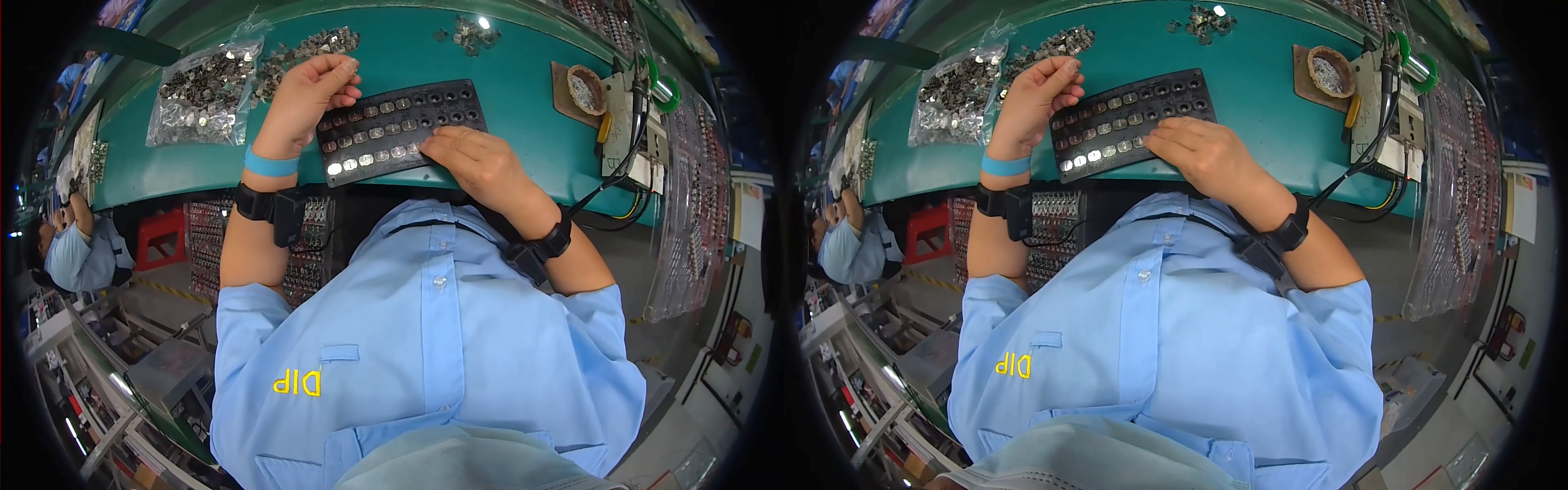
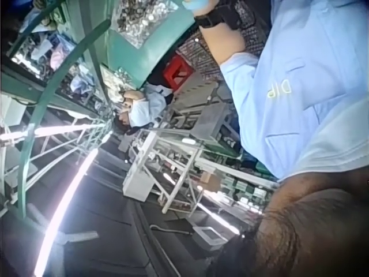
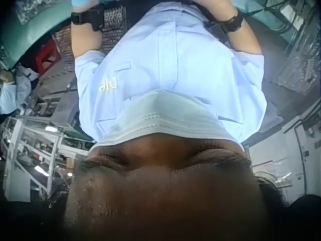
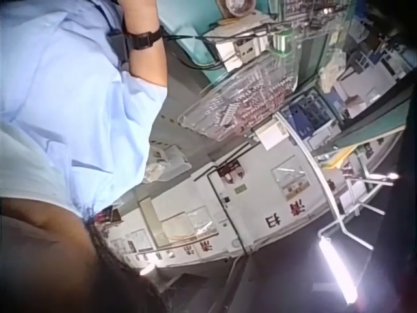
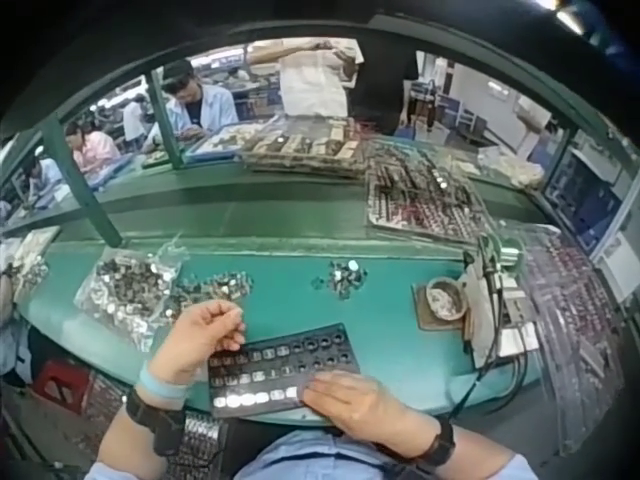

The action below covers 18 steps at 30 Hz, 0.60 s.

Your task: Assembling small electronic components into a tray on a production line.

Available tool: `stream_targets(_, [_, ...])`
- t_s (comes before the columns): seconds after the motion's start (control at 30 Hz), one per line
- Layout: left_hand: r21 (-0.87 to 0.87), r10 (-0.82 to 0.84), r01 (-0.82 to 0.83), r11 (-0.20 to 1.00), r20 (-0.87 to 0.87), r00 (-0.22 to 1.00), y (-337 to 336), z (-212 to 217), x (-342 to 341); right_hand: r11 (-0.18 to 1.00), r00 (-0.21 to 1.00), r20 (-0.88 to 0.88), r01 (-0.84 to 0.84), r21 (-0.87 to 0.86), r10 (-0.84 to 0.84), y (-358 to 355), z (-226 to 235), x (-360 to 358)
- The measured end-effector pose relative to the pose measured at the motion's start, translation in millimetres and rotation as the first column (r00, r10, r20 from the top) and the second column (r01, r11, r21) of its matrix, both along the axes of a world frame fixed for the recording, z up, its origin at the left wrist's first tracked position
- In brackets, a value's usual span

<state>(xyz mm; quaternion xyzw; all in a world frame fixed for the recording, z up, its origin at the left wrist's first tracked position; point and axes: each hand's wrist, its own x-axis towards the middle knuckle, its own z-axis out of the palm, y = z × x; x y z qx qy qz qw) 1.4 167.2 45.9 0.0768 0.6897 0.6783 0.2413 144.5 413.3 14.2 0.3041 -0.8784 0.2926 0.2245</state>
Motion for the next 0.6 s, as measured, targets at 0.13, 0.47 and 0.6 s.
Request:
stream_targets(0.13, [0.239,-0.036,0.0,0.971,0.143,0.989,3,-2,10,0.992,0.997,-0.076,-0.012,0.128,0.021,4,7,8])
stream_targets(0.47, [0.461,-0.17,0.041,0.886,0.242,0.955,3,-9,41,0.989,0.995,-0.074,0.08,0.127,-0.071,1,21,5])
stream_targets(0.6, [0.508,-0.202,0.039,0.861,0.271,0.941,4,-15,47,0.971,0.985,-0.058,0.168,0.171,-0.161,-5,32,4])
